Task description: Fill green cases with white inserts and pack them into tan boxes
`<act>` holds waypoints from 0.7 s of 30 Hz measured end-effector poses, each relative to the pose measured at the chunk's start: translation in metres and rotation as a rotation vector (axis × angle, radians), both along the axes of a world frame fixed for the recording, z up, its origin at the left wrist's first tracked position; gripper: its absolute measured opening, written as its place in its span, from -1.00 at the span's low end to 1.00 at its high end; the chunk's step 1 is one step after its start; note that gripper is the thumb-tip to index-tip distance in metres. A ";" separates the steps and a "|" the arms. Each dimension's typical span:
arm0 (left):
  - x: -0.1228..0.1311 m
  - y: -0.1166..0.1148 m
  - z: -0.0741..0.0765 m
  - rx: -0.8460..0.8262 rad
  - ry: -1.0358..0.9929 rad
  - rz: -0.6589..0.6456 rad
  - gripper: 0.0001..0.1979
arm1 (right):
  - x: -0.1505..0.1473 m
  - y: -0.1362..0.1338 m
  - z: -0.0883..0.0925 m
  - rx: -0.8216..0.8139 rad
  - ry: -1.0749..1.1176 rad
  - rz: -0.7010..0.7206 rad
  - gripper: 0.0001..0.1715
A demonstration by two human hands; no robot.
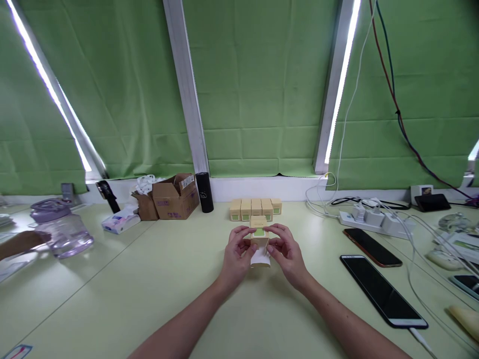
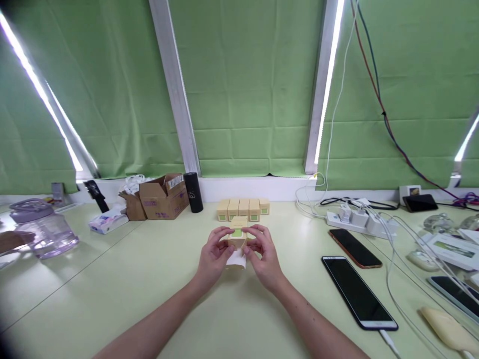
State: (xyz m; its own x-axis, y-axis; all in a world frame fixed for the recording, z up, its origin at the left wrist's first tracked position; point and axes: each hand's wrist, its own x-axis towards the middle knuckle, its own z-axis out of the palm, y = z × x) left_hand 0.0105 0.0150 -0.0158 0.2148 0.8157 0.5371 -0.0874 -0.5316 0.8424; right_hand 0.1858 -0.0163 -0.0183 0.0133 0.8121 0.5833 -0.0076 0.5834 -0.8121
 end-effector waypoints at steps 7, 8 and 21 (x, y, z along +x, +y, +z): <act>-0.003 -0.005 0.001 0.000 0.025 -0.087 -0.58 | 0.000 0.002 -0.001 -0.042 0.043 -0.032 -0.63; -0.004 -0.006 0.002 0.000 0.032 -0.111 -0.56 | 0.000 0.002 -0.001 -0.051 0.049 -0.036 -0.63; -0.004 -0.010 0.002 0.053 0.172 -0.205 -0.13 | -0.002 0.003 -0.001 -0.079 0.058 -0.131 -0.64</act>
